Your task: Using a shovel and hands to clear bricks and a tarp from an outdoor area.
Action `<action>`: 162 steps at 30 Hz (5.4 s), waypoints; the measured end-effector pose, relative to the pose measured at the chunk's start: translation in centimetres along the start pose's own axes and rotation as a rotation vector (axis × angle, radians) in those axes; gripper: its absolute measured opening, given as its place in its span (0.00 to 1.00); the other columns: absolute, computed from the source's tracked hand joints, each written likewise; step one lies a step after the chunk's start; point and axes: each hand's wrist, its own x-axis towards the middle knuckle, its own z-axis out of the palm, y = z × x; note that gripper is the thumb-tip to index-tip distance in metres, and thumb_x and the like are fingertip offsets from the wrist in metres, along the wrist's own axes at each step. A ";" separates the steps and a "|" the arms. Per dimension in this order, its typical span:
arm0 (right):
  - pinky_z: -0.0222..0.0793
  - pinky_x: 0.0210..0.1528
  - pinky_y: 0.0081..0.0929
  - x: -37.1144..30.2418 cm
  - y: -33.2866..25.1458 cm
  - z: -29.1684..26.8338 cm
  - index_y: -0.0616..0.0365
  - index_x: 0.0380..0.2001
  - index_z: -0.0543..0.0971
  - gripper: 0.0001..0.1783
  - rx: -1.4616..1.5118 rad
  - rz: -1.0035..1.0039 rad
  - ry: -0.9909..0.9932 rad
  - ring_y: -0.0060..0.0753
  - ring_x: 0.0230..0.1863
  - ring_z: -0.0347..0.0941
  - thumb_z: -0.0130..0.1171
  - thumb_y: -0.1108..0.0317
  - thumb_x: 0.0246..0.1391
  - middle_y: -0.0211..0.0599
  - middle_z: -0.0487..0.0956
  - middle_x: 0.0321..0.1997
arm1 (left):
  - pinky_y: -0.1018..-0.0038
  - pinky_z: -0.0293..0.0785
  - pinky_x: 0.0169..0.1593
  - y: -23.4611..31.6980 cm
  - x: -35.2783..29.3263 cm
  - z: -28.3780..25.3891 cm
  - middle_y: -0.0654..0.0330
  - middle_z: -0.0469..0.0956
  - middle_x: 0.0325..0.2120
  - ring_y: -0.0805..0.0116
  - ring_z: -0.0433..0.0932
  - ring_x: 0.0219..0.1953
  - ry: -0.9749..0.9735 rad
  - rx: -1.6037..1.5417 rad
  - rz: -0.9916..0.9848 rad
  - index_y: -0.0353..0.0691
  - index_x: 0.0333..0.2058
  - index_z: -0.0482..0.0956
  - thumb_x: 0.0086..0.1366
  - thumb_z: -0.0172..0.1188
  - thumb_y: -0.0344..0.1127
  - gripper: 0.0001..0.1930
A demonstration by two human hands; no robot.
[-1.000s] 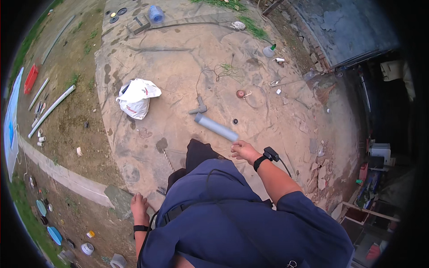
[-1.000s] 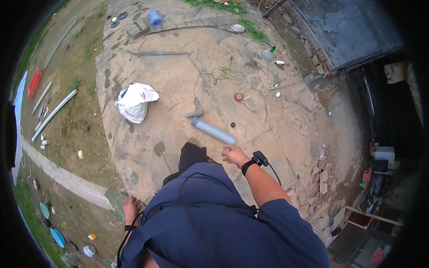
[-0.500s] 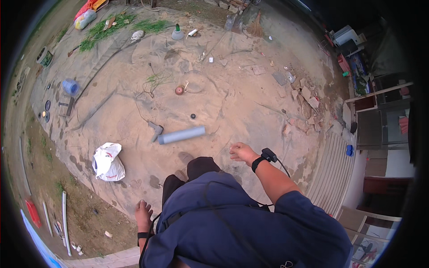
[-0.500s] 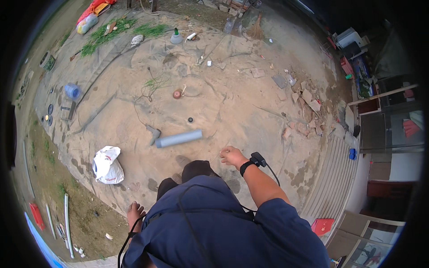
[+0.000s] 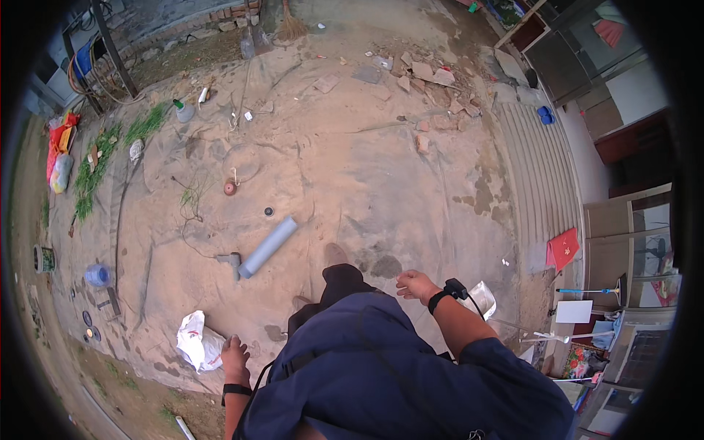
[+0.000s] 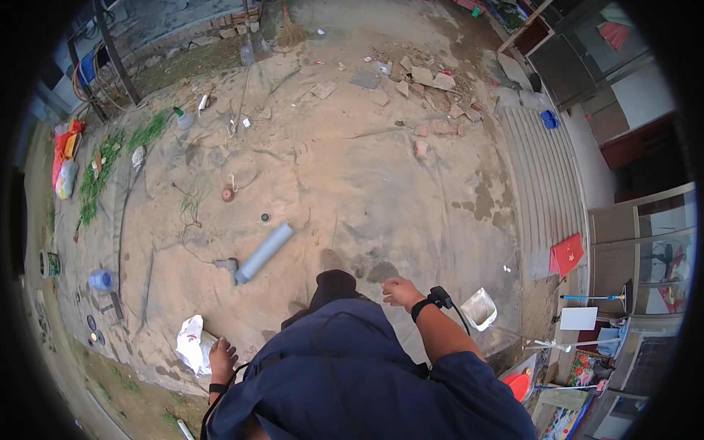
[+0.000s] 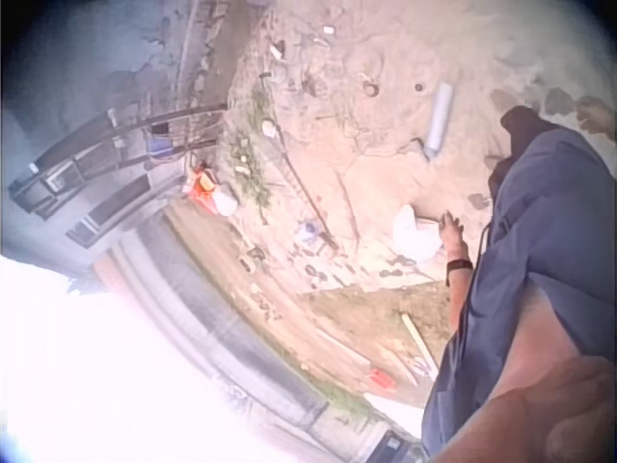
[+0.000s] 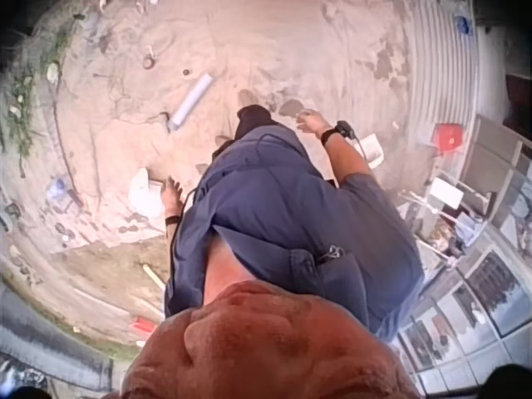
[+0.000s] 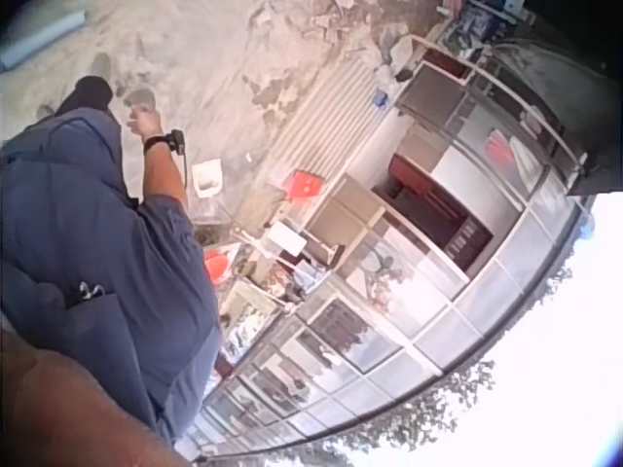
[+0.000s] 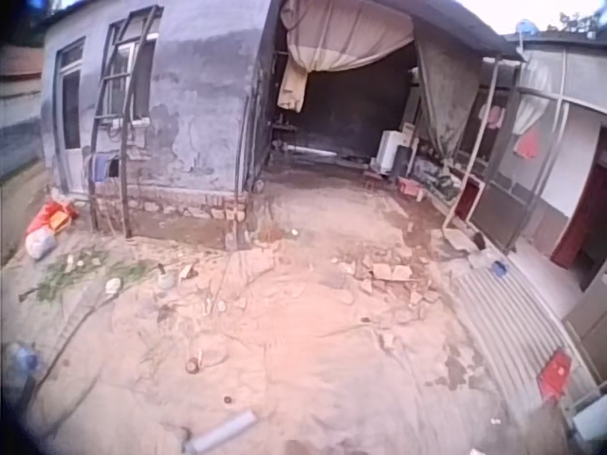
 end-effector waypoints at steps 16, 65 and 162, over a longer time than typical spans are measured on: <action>0.72 0.43 0.32 7.4 -11.4 -18.7 0.52 0.48 0.72 0.18 0.296 -0.052 0.116 0.35 0.41 0.78 0.56 0.60 0.56 0.37 0.78 0.44 | 0.77 0.70 0.30 17.6 1.4 29.4 0.60 0.73 0.34 0.72 0.74 0.33 -0.129 0.311 0.128 0.32 0.53 0.70 0.64 0.54 0.42 0.23; 0.70 0.38 0.30 45.6 -108.9 -15.5 0.48 0.45 0.72 0.14 0.482 -0.079 0.252 0.34 0.37 0.77 0.56 0.62 0.55 0.34 0.77 0.40 | 0.68 0.60 0.61 126.0 54.0 82.9 0.41 0.64 0.59 0.54 0.65 0.61 0.009 0.362 0.810 0.26 0.61 0.59 0.63 0.57 0.46 0.35; 0.70 0.42 0.29 60.1 -149.8 -22.3 0.53 0.51 0.70 0.19 0.231 -0.123 0.073 0.32 0.41 0.77 0.56 0.61 0.57 0.37 0.78 0.43 | 0.70 0.67 0.53 144.5 53.7 88.7 0.56 0.77 0.33 0.67 0.75 0.39 0.209 -0.161 1.041 0.36 0.30 0.71 0.63 0.57 0.28 0.05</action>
